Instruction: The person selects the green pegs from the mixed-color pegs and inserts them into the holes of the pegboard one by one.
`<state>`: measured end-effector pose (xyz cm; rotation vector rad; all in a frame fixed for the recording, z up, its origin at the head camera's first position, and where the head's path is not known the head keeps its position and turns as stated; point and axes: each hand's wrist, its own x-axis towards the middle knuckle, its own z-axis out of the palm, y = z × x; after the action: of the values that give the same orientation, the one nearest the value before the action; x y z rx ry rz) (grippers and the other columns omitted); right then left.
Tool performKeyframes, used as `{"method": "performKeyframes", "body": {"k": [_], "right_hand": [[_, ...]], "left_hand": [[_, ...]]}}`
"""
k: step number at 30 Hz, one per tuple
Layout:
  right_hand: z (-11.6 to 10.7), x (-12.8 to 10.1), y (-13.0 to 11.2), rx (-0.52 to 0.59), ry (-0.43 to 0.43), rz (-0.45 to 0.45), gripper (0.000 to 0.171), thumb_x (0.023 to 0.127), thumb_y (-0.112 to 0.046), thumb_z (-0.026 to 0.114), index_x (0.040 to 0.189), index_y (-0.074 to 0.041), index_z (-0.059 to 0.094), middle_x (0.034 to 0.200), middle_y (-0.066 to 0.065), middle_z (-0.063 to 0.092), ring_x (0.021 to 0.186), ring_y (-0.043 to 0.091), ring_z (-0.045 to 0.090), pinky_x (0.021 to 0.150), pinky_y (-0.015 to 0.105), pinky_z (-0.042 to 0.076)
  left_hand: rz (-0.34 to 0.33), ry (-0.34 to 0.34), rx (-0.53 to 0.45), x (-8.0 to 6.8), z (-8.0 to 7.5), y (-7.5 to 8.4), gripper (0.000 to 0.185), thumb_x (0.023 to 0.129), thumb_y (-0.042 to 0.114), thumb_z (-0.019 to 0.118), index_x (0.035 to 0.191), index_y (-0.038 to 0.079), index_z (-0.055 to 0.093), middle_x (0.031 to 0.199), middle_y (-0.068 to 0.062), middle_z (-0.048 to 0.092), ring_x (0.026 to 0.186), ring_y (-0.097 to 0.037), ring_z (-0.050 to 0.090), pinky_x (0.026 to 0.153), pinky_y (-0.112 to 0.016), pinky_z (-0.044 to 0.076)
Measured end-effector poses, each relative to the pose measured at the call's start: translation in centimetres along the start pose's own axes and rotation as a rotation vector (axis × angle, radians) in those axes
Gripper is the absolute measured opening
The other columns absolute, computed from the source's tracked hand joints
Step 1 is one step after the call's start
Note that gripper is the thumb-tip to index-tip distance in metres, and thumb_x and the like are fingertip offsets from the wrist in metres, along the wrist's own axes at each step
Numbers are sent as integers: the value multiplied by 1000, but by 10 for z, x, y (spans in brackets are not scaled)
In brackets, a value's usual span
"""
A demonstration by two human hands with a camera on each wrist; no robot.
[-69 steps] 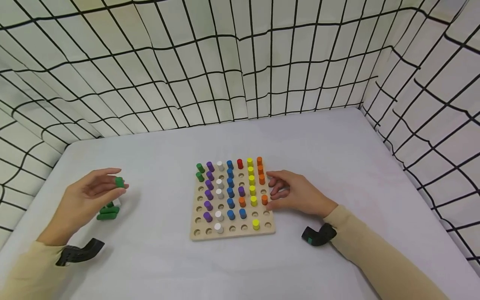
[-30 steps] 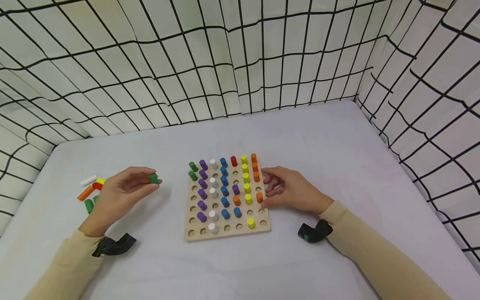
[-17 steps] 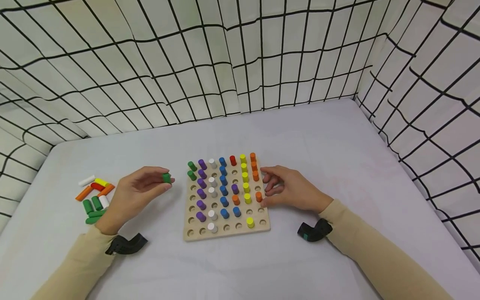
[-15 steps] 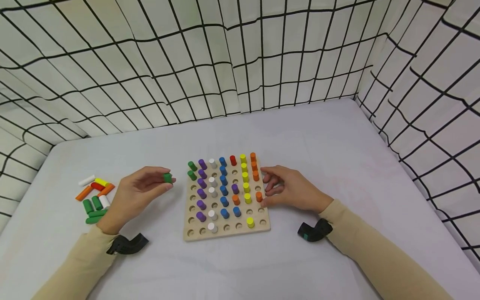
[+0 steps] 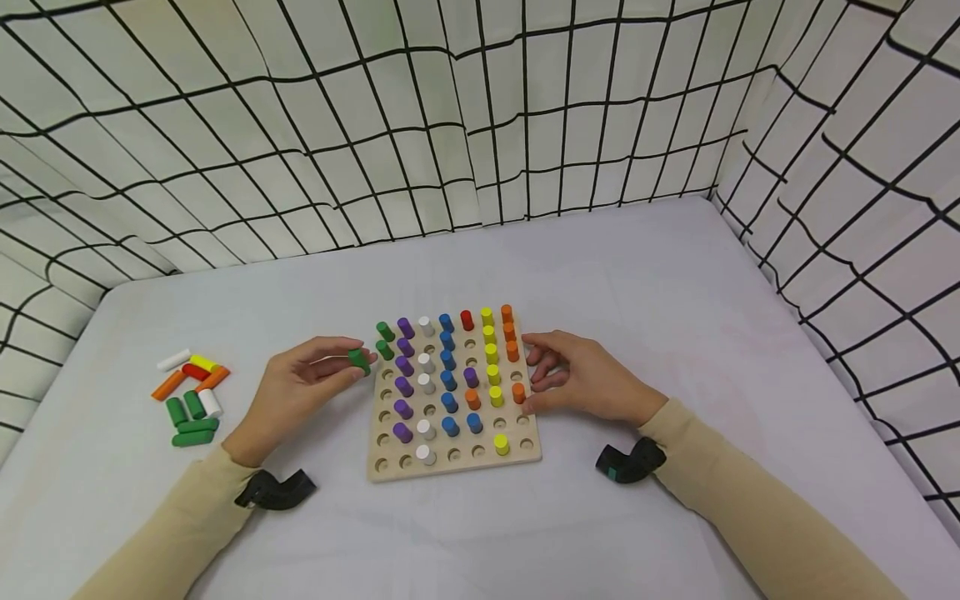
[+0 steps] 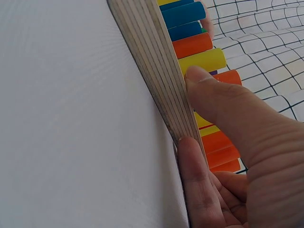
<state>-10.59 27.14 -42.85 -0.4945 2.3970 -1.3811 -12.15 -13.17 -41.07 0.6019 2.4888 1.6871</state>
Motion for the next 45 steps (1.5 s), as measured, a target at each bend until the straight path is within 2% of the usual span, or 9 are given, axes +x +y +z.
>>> {"method": "performKeyframes", "body": {"k": [7, 18, 29, 45], "right_hand": [[-1, -1, -1, 7, 1, 7, 92, 80, -29, 91, 155, -7, 43, 123, 7, 60, 103, 14, 70, 92, 20, 62], [-1, 0, -1, 11, -5, 5, 90, 80, -30, 91, 154, -6, 44, 122, 8, 60, 104, 16, 70, 92, 21, 62], [-1, 0, -1, 8, -5, 0, 91, 80, -30, 91, 154, -6, 44, 122, 8, 60, 103, 15, 69, 92, 20, 62], [-1, 0, 0, 7, -4, -1, 91, 80, -30, 91, 154, -6, 44, 123, 8, 60, 103, 16, 69, 92, 20, 62]], "left_hand": [[19, -13, -39, 3, 8, 2, 35, 91, -3, 75, 125, 2, 68, 121, -23, 72, 105, 2, 72, 93, -17, 61], [-16, -18, -74, 6, 16, 3, 35, 91, -2, 75, 125, 1, 67, 121, -23, 70, 107, 1, 71, 95, -18, 60], [-68, -37, -26, 8, 20, 3, 32, 91, 2, 76, 123, 4, 69, 125, -18, 71, 110, 5, 68, 98, -15, 57], [-42, -45, 17, 9, 20, -2, 30, 90, 2, 78, 119, 6, 71, 121, -15, 72, 108, 6, 70, 99, -15, 57]]}}
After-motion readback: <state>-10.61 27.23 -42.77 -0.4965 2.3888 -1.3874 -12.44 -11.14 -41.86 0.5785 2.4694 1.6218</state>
